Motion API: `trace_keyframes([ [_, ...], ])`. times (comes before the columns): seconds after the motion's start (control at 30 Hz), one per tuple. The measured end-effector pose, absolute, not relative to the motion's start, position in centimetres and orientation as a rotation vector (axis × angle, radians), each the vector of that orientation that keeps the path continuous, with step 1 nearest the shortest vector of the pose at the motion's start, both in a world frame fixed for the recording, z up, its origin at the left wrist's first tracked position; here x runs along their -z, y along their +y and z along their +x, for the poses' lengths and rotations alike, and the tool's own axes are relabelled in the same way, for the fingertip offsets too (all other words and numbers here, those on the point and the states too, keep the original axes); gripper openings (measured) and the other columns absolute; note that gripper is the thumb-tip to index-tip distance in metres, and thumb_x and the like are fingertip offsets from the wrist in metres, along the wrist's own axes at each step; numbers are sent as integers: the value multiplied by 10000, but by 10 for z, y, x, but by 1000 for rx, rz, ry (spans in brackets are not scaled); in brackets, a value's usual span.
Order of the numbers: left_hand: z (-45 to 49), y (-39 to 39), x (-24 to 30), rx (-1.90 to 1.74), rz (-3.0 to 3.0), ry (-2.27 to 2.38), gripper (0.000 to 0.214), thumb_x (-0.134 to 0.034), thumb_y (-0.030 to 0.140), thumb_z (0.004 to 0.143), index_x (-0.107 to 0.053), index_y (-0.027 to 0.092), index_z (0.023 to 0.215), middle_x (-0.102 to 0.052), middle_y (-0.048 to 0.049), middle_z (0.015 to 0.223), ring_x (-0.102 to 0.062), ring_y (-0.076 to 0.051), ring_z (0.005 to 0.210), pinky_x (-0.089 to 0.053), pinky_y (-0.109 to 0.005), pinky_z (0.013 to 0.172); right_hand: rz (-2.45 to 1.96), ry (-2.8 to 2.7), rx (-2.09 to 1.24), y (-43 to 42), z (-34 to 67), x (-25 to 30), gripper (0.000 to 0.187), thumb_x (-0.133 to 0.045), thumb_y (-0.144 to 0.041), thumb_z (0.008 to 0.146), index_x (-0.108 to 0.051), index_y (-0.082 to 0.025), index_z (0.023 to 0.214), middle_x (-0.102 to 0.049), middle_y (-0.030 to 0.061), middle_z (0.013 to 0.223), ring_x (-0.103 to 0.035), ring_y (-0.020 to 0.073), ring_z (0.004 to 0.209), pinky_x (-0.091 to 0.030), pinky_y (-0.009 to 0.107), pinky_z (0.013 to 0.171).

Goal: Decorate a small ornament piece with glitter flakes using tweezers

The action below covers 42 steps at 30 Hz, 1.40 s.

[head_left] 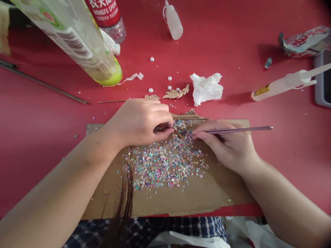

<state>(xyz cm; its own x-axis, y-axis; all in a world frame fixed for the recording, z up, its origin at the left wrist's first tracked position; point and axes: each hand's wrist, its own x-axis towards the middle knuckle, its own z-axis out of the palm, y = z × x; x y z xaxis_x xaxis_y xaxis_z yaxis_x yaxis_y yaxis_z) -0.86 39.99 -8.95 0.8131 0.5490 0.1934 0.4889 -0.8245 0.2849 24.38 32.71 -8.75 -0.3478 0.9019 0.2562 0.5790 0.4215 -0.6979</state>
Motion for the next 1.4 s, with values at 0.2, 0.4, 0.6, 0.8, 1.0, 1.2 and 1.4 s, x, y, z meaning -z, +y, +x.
trace_keyframes([
  [0.2, -8, 400, 89, -369, 2776, 812, 317, -514, 368, 1036, -737, 244, 849, -745, 6, 808, -631, -160, 757, -417, -303, 725, -1264, -2042, -698, 328, 243, 87, 186, -617, -165, 992, -734, -234, 864, -800, 15, 816, -759, 184, 729, -601, 298, 687],
  [0.4, -8, 400, 89, -390, 2782, 806, 303, -527, 352, 1031, -738, 242, 844, -741, 14, 803, -628, -160, 751, -419, -305, 717, -1258, -2035, -711, 327, 244, 89, 170, -625, -168, 996, -733, -232, 881, -800, 10, 832, -758, 174, 747, -592, 283, 697],
  [0.6, -7, 400, 88, -364, 2781, 819, 321, -511, 361, 1037, -740, 238, 849, -740, 3, 807, -636, -161, 764, -418, -302, 721, -1265, -2047, -699, 328, 244, 88, 180, -611, -179, 1002, -731, -235, 879, -798, 10, 822, -754, 176, 728, -588, 295, 688],
  [0.8, -8, 400, 88, -370, 2783, 809, 320, -508, 365, 1040, -732, 240, 848, -738, 6, 808, -633, -159, 764, -407, -297, 721, -1268, -2050, -697, 328, 245, 88, 187, -607, -187, 1004, -735, -239, 878, -801, 15, 826, -757, 182, 735, -592, 302, 687],
  [1.0, -8, 400, 90, -420, 2787, 786, 300, -526, 348, 1037, -732, 239, 848, -729, 16, 798, -624, -158, 756, -406, -295, 719, -1265, -2048, -700, 327, 245, 89, 170, -622, -187, 1005, -733, -235, 885, -804, 8, 840, -758, 171, 748, -586, 288, 702],
  [1.2, -9, 401, 88, -421, 2788, 793, 292, -538, 343, 1030, -731, 238, 837, -726, 22, 788, -623, -156, 750, -411, -294, 714, -1252, -2050, -713, 328, 245, 88, 162, -628, -177, 1000, -736, -235, 894, -804, 10, 842, -754, 172, 740, -589, 292, 704],
  [1.4, -8, 401, 91, -414, 2780, 793, 303, -534, 354, 1035, -730, 232, 839, -728, 15, 797, -627, -150, 755, -406, -285, 721, -1222, -2012, -732, 328, 243, 88, 170, -639, -149, 992, -741, -229, 883, -798, -2, 828, -752, 153, 736, -590, 263, 700],
])
